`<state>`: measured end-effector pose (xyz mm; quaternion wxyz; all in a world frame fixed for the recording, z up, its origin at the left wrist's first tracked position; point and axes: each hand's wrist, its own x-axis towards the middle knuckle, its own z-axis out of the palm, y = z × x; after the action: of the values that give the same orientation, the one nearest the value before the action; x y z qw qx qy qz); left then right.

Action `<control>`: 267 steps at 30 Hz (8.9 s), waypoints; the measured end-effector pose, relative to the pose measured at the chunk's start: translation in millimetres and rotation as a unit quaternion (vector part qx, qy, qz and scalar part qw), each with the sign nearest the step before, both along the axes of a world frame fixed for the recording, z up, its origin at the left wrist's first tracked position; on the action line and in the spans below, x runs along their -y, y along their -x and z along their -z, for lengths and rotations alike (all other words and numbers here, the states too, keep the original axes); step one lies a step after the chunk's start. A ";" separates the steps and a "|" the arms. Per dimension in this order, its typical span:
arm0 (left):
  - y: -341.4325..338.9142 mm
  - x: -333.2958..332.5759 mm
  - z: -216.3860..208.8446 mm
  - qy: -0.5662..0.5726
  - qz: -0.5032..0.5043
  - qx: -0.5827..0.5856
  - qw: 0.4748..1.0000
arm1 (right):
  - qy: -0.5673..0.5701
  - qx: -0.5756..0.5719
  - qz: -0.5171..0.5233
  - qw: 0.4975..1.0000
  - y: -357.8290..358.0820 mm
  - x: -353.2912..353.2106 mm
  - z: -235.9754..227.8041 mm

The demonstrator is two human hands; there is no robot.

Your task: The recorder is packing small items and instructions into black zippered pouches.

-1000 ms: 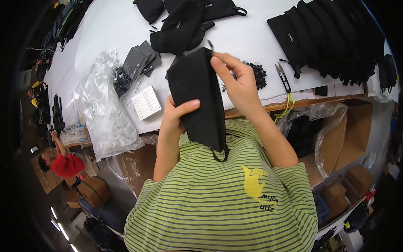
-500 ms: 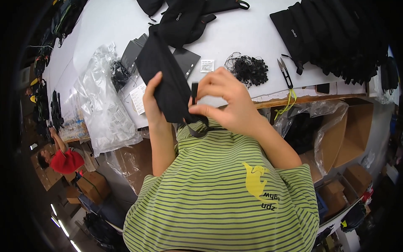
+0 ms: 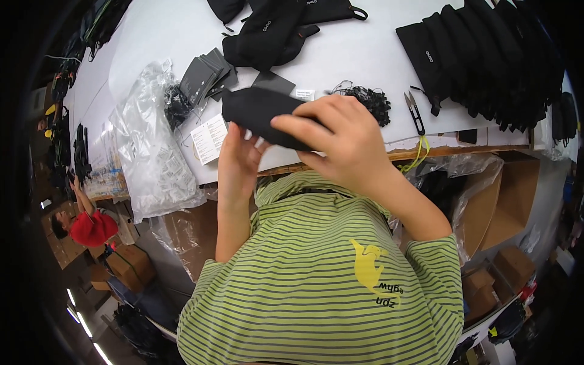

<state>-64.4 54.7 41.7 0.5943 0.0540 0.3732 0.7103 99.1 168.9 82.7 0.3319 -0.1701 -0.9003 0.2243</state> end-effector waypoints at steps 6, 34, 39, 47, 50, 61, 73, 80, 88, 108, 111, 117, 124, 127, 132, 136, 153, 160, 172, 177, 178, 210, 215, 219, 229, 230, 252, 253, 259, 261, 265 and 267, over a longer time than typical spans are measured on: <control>17.4 -1.9 13.8 -0.118 -0.125 -0.463 0.870 | 0.251 -0.099 -0.001 0.963 -14.9 -6.4 0.0; 117.6 89.0 103.4 0.395 -0.002 -0.793 0.465 | -0.176 0.137 0.466 0.856 -192.5 -198.5 -42.4; 104.3 79.0 91.9 0.369 -0.066 -0.823 0.427 | -0.222 0.070 0.403 0.885 -138.0 -142.1 -35.7; 87.6 63.1 43.8 0.314 -0.117 -0.641 0.691 | 0.111 0.206 0.138 0.962 -45.0 -57.0 75.1; 78.5 63.1 25.7 0.271 -0.131 -0.581 0.757 | 0.122 0.265 0.026 0.956 -42.7 -49.1 83.5; 42.4 29.7 33.2 0.233 -0.232 -0.410 0.850 | 0.089 0.341 -0.053 0.934 -67.9 -38.2 116.2; -0.9 0.3 15.8 0.054 0.005 -0.374 0.926 | 0.399 -0.259 0.085 0.875 -33.9 -57.0 -7.6; -13.2 -17.5 2.4 0.024 -0.012 -0.515 0.857 | 0.529 -0.122 0.064 0.837 -8.0 -15.2 16.5; -21.5 -14.5 -8.3 0.005 -0.033 -0.584 0.811 | 0.398 -0.046 0.098 0.911 5.2 4.1 20.2; -6.4 -12.3 8.8 -0.040 0.183 -0.359 0.915 | 0.614 -0.030 -0.080 0.785 -10.1 1.3 42.2; -7.6 -33.1 13.3 -0.038 0.141 -0.356 0.923 | 0.638 -0.004 -0.056 0.768 -11.6 -3.8 42.7; 13.8 -171.2 74.9 -0.005 -0.034 -0.803 0.594 | 0.593 -0.142 0.086 0.788 -21.9 -11.6 46.9; 27.7 -209.9 123.4 0.021 -0.085 -0.926 0.367 | 0.549 -0.213 0.175 0.789 -49.0 -3.0 49.9; 20.7 -177.5 110.6 -0.050 -0.027 -0.892 0.449 | 0.567 -0.187 0.204 0.776 -55.0 3.8 51.6; 2.6 -105.6 72.5 -0.151 0.017 -0.841 0.520 | 0.469 -0.058 0.216 0.854 -37.6 -8.8 63.0; -6.1 -50.4 46.7 -0.137 -0.055 -0.812 0.564 | 0.439 -0.004 0.186 0.879 -9.7 -4.5 57.1; -5.1 14.0 21.3 0.089 0.033 -0.512 0.854 | 0.459 0.071 0.007 0.885 8.2 21.9 61.7; -0.4 17.2 10.1 0.060 -0.030 -0.384 0.921 | 0.651 -0.065 -0.008 0.756 -5.4 13.3 58.5; -10.7 13.8 2.6 0.044 0.099 -0.183 0.977 | 0.701 -0.092 -0.070 0.704 -12.0 12.0 39.8; -24.0 10.1 -7.7 0.087 0.082 -0.191 0.974 | 0.638 -0.158 -0.068 0.750 -0.7 28.9 47.4; -26.1 9.2 -6.4 0.079 0.076 -0.218 0.970 | 0.639 -0.157 -0.069 0.750 0.8 30.6 48.0; -49.0 5.0 0.3 0.082 -0.063 -0.401 0.910 | 0.572 -0.219 0.025 0.790 14.5 43.6 53.0; -46.2 4.7 2.1 0.089 -0.051 -0.404 0.909 | 0.566 -0.211 0.023 0.797 13.9 41.6 55.5; -45.1 4.9 1.0 0.093 -0.034 -0.404 0.909 | 0.563 -0.201 0.028 0.801 12.3 40.1 54.9; -31.7 2.7 24.4 -0.013 0.072 -0.206 0.976 | 0.563 -0.191 0.006 0.804 7.3 43.1 52.1; -30.2 3.0 28.9 -0.036 0.095 -0.142 0.985 | 0.576 -0.189 -0.008 0.795 7.6 43.7 49.1; -34.2 -7.2 -4.4 -0.181 0.253 -0.601 0.737 | 0.537 0.139 0.043 0.831 9.4 -17.4 116.4; -29.7 -9.5 -8.2 -0.137 0.268 -0.582 0.755 | 0.546 0.126 0.047 0.827 8.2 -16.9 113.0; -37.3 -10.9 -15.5 -0.201 0.315 -0.510 0.775 | 0.657 0.115 0.013 0.745 6.8 -0.6 129.4; -44.9 -12.7 -14.1 -0.228 0.307 -0.489 0.784 | 0.732 0.083 -0.040 0.674 2.2 2.3 139.8; -48.0 -15.6 -13.3 -0.280 0.311 -0.448 0.790 | 0.798 0.036 -0.082 0.596 -4.8 9.5 137.8; -39.2 -23.9 -23.1 -0.271 0.282 -0.545 0.742 | 0.662 -0.020 -0.106 0.742 -7.6 12.4 137.0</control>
<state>-25.2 78.5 64.7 0.4230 0.6935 0.3927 0.4311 106.7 156.5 -54.2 0.1284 -0.2461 -0.5307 0.8008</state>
